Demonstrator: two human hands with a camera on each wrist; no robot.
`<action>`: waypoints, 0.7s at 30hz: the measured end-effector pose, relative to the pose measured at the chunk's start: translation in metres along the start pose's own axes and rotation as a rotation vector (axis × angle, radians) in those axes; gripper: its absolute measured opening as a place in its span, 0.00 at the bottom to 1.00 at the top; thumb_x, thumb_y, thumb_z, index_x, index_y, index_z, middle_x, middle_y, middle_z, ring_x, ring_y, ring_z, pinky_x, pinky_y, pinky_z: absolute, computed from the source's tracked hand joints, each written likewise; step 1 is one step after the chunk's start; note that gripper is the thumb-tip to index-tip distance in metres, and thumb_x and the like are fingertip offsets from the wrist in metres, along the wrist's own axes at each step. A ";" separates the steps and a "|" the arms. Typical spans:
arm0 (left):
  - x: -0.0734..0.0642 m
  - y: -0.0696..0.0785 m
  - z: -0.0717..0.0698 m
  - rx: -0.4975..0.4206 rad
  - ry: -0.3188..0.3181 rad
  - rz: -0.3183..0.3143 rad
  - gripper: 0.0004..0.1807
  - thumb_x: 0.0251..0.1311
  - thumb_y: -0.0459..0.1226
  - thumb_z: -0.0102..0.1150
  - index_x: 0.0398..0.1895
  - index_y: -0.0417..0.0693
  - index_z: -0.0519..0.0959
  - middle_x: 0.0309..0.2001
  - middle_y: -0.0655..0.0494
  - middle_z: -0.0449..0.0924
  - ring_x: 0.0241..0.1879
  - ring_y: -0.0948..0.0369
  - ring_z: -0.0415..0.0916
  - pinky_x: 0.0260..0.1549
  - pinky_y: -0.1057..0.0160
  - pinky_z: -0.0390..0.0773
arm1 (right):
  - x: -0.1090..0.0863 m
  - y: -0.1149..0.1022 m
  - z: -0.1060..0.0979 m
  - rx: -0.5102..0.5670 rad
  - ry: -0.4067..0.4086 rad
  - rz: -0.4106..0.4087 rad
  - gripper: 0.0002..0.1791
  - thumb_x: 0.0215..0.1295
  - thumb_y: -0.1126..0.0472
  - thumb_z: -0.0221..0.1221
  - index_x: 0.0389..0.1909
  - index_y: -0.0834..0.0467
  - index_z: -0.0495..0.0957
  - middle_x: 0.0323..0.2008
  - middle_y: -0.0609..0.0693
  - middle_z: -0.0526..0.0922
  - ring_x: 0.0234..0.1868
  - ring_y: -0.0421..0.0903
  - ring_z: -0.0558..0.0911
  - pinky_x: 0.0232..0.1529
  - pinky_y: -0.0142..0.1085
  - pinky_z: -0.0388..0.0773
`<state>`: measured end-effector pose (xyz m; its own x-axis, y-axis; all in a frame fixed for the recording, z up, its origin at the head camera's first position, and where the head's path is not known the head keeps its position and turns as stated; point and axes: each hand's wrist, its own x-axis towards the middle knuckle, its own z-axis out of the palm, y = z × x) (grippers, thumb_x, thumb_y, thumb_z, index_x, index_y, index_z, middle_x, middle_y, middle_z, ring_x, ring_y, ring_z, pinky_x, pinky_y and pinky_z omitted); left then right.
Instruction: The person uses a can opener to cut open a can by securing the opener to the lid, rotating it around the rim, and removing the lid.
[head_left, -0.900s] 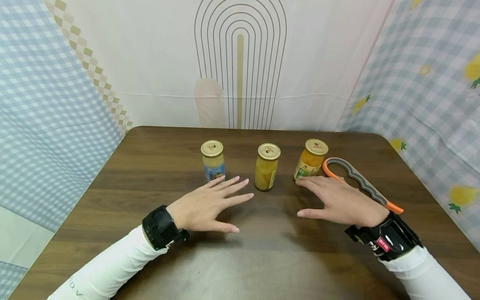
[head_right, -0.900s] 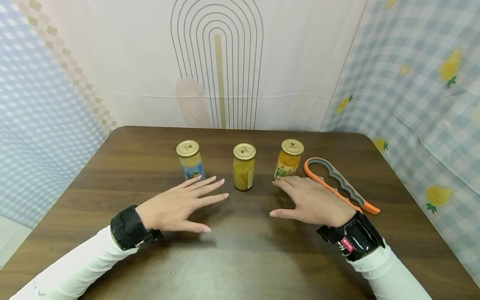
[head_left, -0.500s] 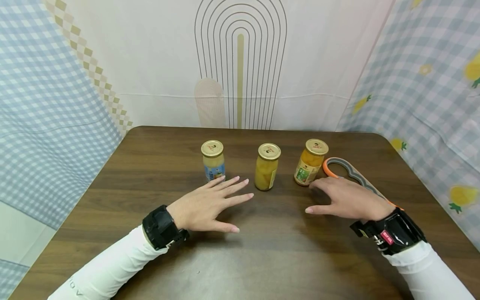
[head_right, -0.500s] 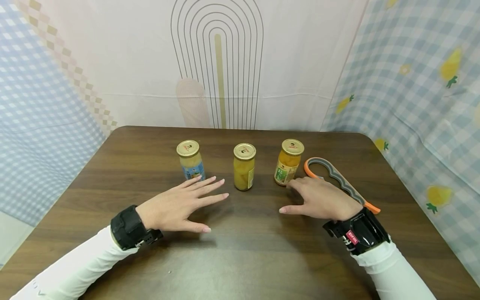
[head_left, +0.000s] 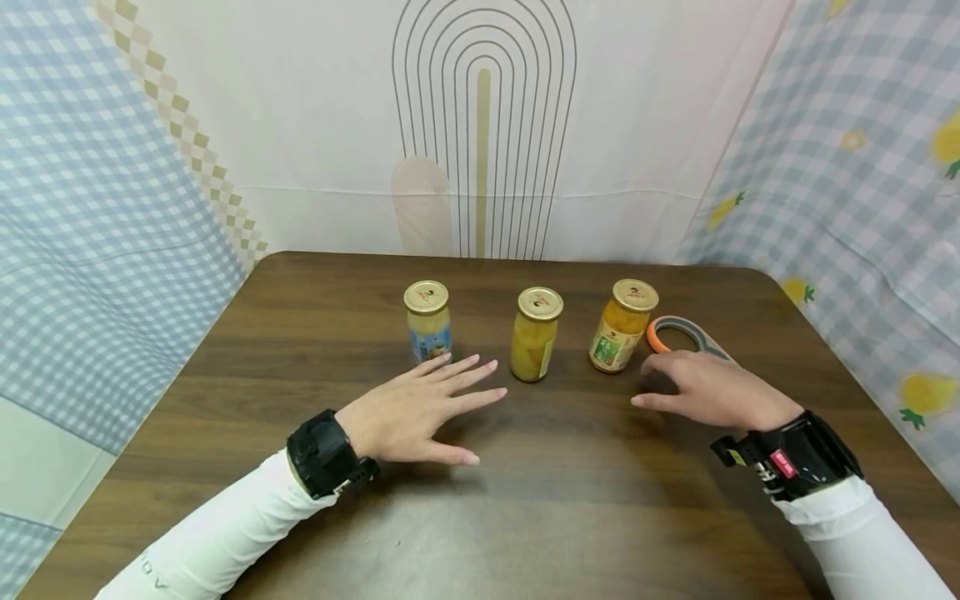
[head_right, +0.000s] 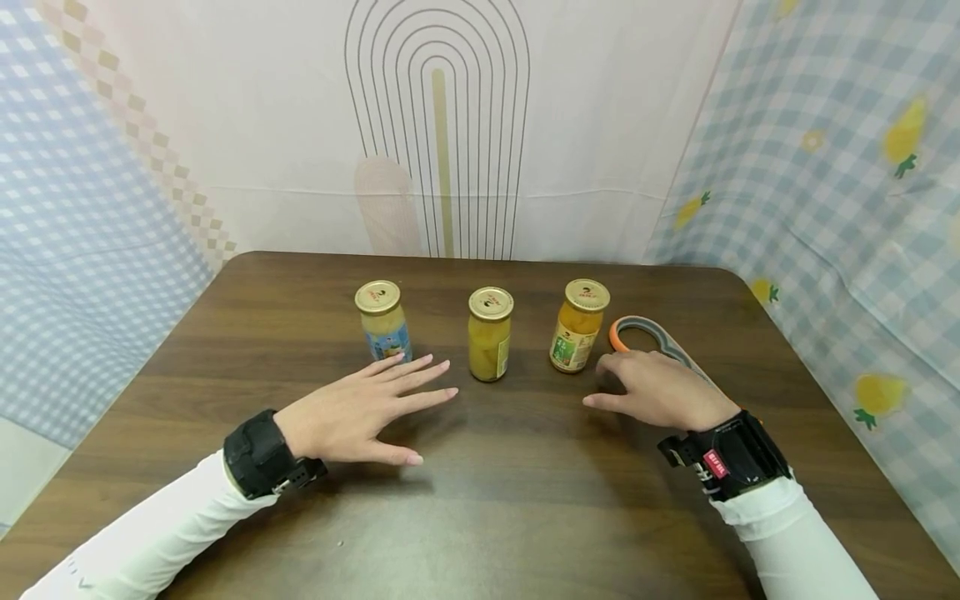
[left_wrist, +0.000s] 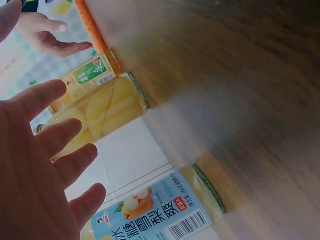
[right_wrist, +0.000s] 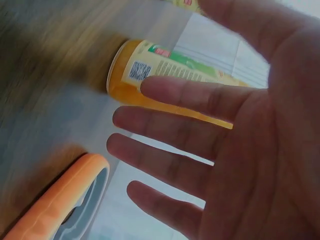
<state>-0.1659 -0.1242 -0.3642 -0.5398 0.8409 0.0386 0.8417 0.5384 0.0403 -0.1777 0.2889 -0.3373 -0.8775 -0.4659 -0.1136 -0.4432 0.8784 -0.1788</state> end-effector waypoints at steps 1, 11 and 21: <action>0.000 0.000 0.000 0.000 -0.001 -0.001 0.45 0.65 0.73 0.40 0.81 0.67 0.52 0.83 0.58 0.46 0.82 0.55 0.45 0.79 0.48 0.48 | 0.000 0.002 0.000 0.007 0.010 -0.007 0.31 0.68 0.34 0.59 0.54 0.56 0.81 0.50 0.51 0.86 0.49 0.48 0.84 0.49 0.50 0.80; 0.000 0.001 -0.001 -0.010 -0.003 -0.009 0.45 0.65 0.73 0.40 0.81 0.67 0.53 0.82 0.58 0.46 0.81 0.55 0.46 0.79 0.47 0.48 | 0.004 0.022 0.003 -0.042 0.102 -0.025 0.16 0.69 0.44 0.63 0.42 0.53 0.83 0.42 0.48 0.84 0.45 0.47 0.80 0.48 0.50 0.76; -0.001 0.001 -0.001 -0.014 -0.009 -0.014 0.45 0.65 0.73 0.40 0.81 0.67 0.53 0.82 0.57 0.47 0.81 0.56 0.46 0.79 0.47 0.48 | 0.006 0.036 0.003 -0.124 0.126 0.032 0.22 0.66 0.44 0.65 0.43 0.61 0.81 0.41 0.56 0.82 0.45 0.57 0.80 0.42 0.56 0.77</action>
<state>-0.1647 -0.1243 -0.3635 -0.5513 0.8338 0.0288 0.8338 0.5494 0.0545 -0.1981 0.3172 -0.3476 -0.9041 -0.4272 0.0074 -0.4269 0.9027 -0.0540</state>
